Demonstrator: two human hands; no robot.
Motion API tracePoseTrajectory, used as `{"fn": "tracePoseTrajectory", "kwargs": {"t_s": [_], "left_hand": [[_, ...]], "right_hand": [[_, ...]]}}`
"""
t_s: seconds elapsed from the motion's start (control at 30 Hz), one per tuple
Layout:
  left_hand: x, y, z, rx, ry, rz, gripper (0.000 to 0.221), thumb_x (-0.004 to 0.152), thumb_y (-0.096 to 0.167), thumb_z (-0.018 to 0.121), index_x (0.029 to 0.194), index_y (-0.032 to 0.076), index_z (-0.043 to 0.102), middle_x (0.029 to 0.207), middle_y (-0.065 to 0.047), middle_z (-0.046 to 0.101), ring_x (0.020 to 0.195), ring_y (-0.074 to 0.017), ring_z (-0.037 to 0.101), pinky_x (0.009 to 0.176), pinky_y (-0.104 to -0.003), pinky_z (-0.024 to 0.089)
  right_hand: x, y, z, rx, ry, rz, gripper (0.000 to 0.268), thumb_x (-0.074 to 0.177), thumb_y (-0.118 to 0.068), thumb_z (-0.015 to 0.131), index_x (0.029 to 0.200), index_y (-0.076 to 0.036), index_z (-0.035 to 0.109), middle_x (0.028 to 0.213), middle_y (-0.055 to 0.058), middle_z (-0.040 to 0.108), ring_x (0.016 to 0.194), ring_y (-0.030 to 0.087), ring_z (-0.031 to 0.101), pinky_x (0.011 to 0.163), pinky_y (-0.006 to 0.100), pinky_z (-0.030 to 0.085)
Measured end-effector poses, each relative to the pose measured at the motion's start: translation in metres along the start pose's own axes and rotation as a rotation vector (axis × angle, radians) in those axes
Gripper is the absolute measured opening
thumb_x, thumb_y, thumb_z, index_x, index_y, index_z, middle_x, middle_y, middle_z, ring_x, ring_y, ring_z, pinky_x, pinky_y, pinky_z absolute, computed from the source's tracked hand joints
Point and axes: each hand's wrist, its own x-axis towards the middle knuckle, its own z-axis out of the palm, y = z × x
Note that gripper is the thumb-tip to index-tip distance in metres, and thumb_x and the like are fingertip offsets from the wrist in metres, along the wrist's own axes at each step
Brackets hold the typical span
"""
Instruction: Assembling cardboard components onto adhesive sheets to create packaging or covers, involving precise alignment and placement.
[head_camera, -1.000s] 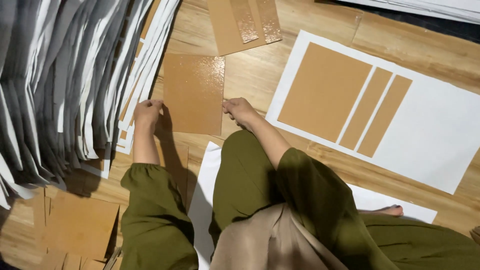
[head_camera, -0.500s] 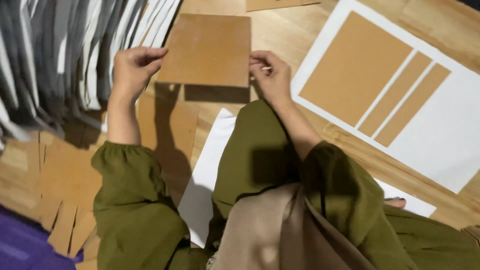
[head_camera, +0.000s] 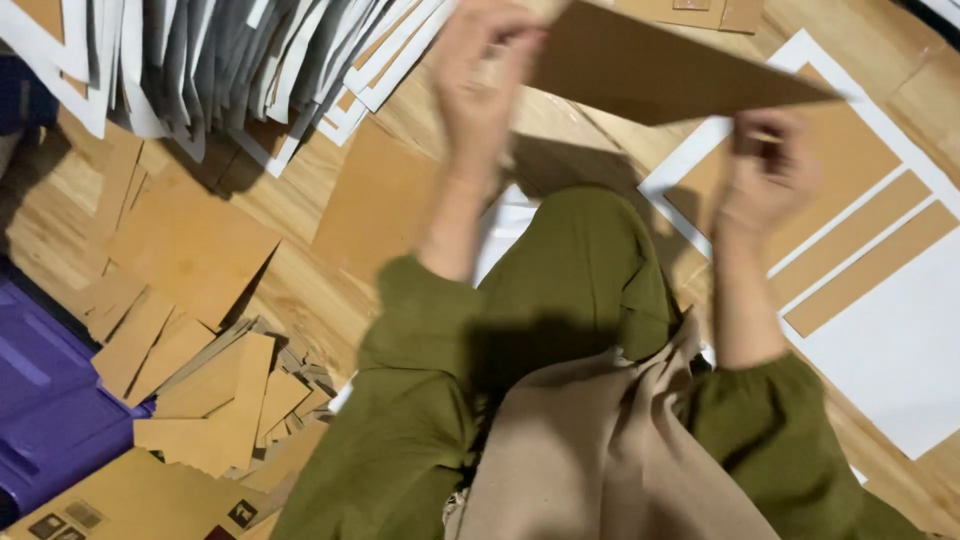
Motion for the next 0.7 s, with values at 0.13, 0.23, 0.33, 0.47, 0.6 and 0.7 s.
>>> {"fn": "tracePoseTrajectory", "kwargs": {"t_s": [0.13, 0.23, 0.33, 0.47, 0.6, 0.7], "left_hand": [[-0.061, 0.024, 0.083, -0.424, -0.119, -0.248, 0.029, 0.077, -0.010, 0.056, 0.095, 0.013, 0.058, 0.097, 0.001, 0.057, 0.085, -0.0109, 0.060, 0.087, -0.022, 0.056], [-0.103, 0.054, 0.140, -0.168, -0.261, -0.021, 0.005, 0.084, 0.023, 0.057, 0.088, 0.027, 0.058, 0.087, 0.013, 0.062, 0.080, -0.0041, 0.057, 0.092, -0.026, 0.043], [-0.128, 0.099, 0.181, -0.223, -0.419, -0.005, 0.005, 0.083, 0.025, 0.058, 0.087, 0.028, 0.058, 0.084, 0.016, 0.060, 0.076, -0.0031, 0.053, 0.082, -0.021, 0.043], [-0.138, 0.148, 0.220, -0.461, -0.573, -0.083, 0.005, 0.079, 0.007, 0.061, 0.082, 0.010, 0.062, 0.082, 0.003, 0.058, 0.072, -0.0101, 0.052, 0.069, -0.023, 0.044], [-0.163, 0.175, 0.275, -0.503, -0.652, -0.145, 0.006, 0.078, 0.005, 0.062, 0.083, 0.006, 0.063, 0.077, 0.000, 0.060, 0.069, -0.0097, 0.052, 0.068, -0.021, 0.046], [-0.182, 0.159, 0.314, -0.553, -0.783, -0.142, 0.008, 0.079, 0.011, 0.065, 0.087, 0.013, 0.064, 0.080, 0.001, 0.067, 0.068, -0.0074, 0.058, 0.067, -0.018, 0.051]], "right_hand": [[-0.010, 0.051, -0.124, -0.016, 0.078, -0.031, 0.014, 0.092, 0.018, 0.051, 0.095, 0.006, 0.056, 0.088, 0.013, 0.054, 0.075, 0.022, 0.053, 0.067, 0.032, 0.052], [-0.044, 0.091, -0.224, -0.001, 0.315, 0.347, 0.006, 0.101, -0.009, 0.061, 0.105, -0.004, 0.060, 0.099, 0.004, 0.061, 0.088, 0.011, 0.058, 0.079, 0.022, 0.050], [-0.078, 0.083, -0.296, -0.026, 0.314, 0.471, 0.012, 0.102, -0.020, 0.053, 0.110, -0.013, 0.058, 0.104, -0.007, 0.054, 0.096, 0.005, 0.048, 0.089, 0.018, 0.043], [-0.101, 0.066, -0.341, -0.027, 0.394, 0.239, 0.013, 0.100, 0.007, 0.059, 0.100, -0.003, 0.052, 0.094, 0.007, 0.054, 0.079, 0.014, 0.051, 0.075, 0.025, 0.049], [-0.111, 0.079, -0.374, -0.034, 0.558, 0.105, 0.007, 0.091, 0.005, 0.062, 0.092, 0.005, 0.054, 0.082, 0.011, 0.054, 0.066, 0.015, 0.048, 0.062, 0.026, 0.046], [-0.120, 0.075, -0.397, 0.049, 0.615, 0.229, 0.014, 0.091, 0.006, 0.063, 0.084, -0.002, 0.053, 0.081, 0.004, 0.054, 0.068, 0.010, 0.047, 0.068, 0.018, 0.042]]}}
